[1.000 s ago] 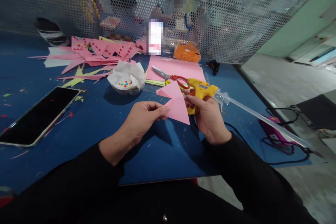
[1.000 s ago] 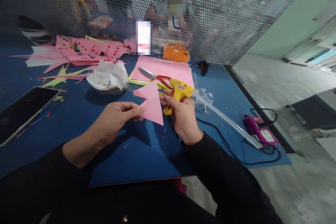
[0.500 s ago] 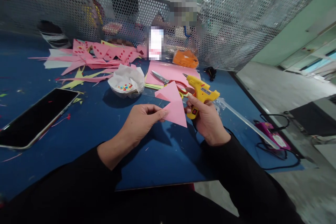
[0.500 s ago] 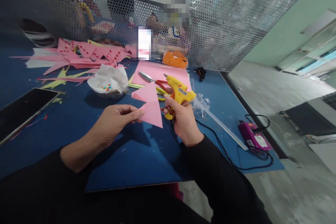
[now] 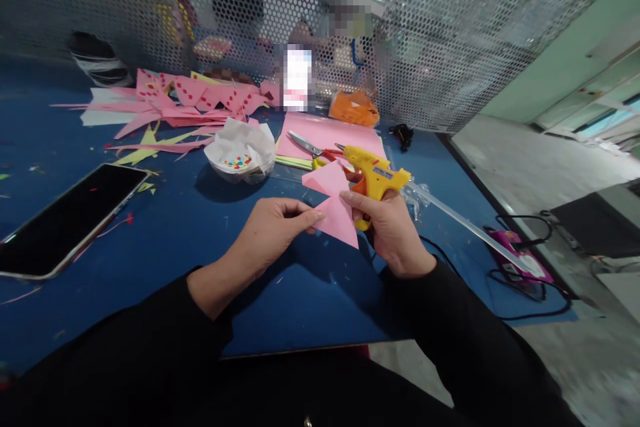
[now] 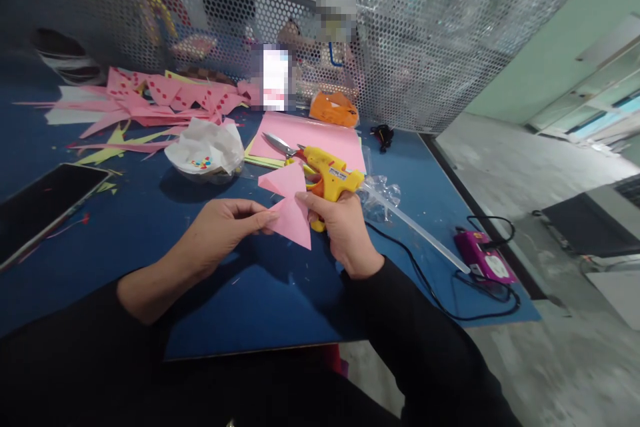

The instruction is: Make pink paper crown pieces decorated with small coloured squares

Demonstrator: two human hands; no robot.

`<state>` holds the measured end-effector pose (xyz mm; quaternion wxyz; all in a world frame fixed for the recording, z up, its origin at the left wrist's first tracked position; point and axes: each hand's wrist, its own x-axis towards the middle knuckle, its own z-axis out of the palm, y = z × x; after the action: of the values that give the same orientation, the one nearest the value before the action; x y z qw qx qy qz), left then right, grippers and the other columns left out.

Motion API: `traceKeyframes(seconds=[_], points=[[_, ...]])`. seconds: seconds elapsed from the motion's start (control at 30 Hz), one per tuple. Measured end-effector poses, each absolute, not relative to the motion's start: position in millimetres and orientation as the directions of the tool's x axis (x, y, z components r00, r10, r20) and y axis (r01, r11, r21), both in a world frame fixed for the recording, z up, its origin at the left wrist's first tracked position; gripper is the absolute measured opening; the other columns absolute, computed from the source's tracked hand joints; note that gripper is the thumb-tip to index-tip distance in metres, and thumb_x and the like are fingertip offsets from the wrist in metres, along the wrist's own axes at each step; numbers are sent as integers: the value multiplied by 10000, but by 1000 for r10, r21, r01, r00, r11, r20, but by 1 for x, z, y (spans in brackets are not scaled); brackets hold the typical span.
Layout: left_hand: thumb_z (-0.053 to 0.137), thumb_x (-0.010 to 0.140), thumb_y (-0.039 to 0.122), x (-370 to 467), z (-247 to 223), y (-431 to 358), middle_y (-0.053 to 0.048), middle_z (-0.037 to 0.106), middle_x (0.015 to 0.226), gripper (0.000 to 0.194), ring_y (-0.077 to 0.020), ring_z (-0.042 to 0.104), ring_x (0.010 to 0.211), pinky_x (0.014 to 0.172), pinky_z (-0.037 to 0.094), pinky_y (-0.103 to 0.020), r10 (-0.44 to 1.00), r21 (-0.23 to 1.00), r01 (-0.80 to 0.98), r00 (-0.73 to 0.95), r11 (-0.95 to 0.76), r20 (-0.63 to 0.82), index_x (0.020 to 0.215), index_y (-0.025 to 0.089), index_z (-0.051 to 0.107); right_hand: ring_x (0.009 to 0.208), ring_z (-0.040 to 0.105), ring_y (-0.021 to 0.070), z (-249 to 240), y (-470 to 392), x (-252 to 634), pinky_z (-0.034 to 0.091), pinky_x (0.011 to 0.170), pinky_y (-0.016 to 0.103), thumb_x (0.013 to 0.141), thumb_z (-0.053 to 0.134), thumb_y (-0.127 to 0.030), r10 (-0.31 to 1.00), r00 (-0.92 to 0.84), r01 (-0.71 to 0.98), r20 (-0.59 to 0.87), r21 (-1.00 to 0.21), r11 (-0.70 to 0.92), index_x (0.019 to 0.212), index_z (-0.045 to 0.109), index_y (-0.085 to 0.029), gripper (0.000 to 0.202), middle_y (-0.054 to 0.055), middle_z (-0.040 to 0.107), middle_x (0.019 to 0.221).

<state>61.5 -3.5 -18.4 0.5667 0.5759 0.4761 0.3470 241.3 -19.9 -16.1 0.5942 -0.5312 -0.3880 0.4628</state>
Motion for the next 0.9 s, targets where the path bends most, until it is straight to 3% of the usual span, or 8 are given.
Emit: traceKeyframes(seconds=[0.3, 0.5, 0.7, 0.9], points=[[673, 823, 570, 62, -20, -2, -50, 704, 629, 421, -177, 644, 658, 649, 437, -294, 944, 984, 23, 280, 177, -177, 625, 200, 717, 459, 433, 74, -18, -19, 244, 372, 474, 247, 636, 821, -267, 956, 295, -111, 13, -993, 48, 737, 630, -207, 225, -81, 516, 521], [803, 719, 435, 61, -22, -3, -22, 707, 646, 254, -144, 583, 627, 660, 424, -285, 935, 984, 112, 312, 139, -167, 652, 198, 740, 468, 437, 67, -18, -19, 242, 362, 470, 246, 631, 822, -280, 952, 307, -100, 12, -994, 45, 723, 615, -201, 240, -76, 535, 563], [783, 727, 386, 62, -25, -3, -13, 684, 632, 237, -148, 575, 637, 694, 445, -304, 942, 990, 85, 309, 108, -129, 599, 205, 700, 440, 429, 67, -19, -20, 241, 326, 441, 239, 634, 823, -272, 955, 298, -105, 8, -994, 41, 836, 654, -205, 272, -87, 536, 545], [801, 695, 395, 61, -22, -3, -15, 675, 612, 258, -154, 575, 631, 693, 449, -304, 935, 986, 75, 316, 147, -163, 561, 207, 683, 445, 438, 73, -21, -20, 241, 337, 448, 239, 630, 826, -284, 953, 302, -85, -1, -996, 26, 730, 626, -202, 238, -74, 526, 504]])
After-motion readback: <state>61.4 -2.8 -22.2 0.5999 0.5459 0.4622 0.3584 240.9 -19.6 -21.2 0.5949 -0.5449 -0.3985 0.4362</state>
